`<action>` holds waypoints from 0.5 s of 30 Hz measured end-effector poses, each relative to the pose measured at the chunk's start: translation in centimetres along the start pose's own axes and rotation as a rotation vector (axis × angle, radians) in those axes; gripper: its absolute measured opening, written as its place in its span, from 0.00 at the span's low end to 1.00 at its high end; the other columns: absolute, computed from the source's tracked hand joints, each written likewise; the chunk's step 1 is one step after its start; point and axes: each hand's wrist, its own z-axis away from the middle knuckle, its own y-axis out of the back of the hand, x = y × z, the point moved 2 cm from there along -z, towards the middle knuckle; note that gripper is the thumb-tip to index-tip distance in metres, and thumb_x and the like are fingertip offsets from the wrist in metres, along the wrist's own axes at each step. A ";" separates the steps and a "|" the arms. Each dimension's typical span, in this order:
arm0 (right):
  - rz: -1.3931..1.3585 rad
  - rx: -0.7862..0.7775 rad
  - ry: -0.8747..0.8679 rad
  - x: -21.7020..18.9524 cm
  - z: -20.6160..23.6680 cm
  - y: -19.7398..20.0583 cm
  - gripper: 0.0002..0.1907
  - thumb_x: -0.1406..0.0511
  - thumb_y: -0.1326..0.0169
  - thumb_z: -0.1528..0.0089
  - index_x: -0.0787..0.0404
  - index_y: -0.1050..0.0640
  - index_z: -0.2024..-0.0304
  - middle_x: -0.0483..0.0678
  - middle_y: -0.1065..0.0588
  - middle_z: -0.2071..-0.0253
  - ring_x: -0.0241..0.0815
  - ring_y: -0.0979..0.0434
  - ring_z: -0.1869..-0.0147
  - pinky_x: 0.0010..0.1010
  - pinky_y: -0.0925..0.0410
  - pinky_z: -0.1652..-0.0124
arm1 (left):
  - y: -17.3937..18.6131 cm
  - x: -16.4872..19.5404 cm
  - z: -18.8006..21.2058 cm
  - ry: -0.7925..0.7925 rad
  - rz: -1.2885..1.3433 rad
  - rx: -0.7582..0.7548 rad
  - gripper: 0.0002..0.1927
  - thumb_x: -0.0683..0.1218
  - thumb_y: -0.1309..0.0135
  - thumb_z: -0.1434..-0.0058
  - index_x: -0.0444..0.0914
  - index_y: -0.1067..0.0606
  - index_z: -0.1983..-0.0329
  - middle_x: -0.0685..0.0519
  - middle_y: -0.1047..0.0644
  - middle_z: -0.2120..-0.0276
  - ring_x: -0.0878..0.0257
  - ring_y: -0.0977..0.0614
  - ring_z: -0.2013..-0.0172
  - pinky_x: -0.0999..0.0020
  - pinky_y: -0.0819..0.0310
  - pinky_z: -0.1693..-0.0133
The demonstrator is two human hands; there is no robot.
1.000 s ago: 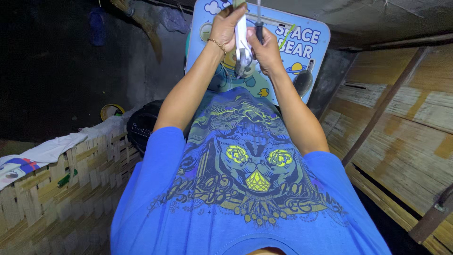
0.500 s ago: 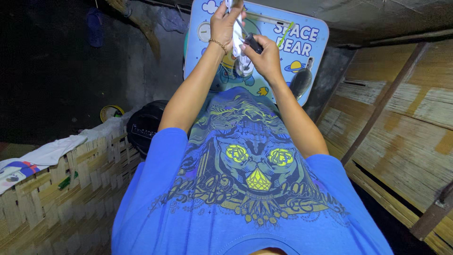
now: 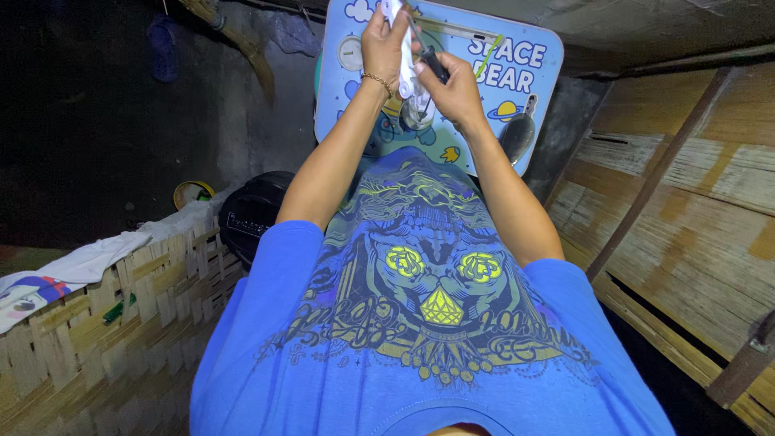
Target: The person lies on a bed with a small white clip-on fan on a lap desk and uses a screwdriver to unscrew and open the fan's housing, manipulating its parts. Near the end they set the fan aside and pick up a plastic bottle.
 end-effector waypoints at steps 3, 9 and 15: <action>0.072 -0.056 0.161 -0.3 0.5 0.2 0.15 0.63 0.34 0.37 0.66 0.22 0.54 0.38 0.25 0.69 0.25 0.33 0.67 0.21 0.37 0.66 | 0.2 0.3 -0.2 -0.025 -0.077 0.101 0.15 0.47 0.42 0.32 0.37 0.27 0.47 0.52 0.21 0.64 0.67 0.21 0.69 0.72 0.22 0.73; -0.083 0.022 0.047 0.1 0.2 0.7 0.11 0.62 0.43 0.31 0.63 0.23 0.52 0.37 0.20 0.65 0.25 0.24 0.63 0.20 0.32 0.63 | 0.0 1.9 0.0 -0.019 -0.160 0.177 0.15 0.45 0.38 0.36 0.37 0.26 0.49 0.53 0.20 0.62 0.66 0.18 0.67 0.72 0.22 0.72; 0.085 -0.109 0.234 0.6 0.5 1.8 0.17 0.64 0.31 0.37 0.66 0.23 0.52 0.39 0.25 0.62 0.27 0.30 0.59 0.22 0.33 0.59 | -0.7 1.6 0.4 -0.195 -0.225 -0.017 0.20 0.39 0.31 0.41 0.37 0.27 0.49 0.51 0.17 0.62 0.66 0.16 0.62 0.73 0.22 0.63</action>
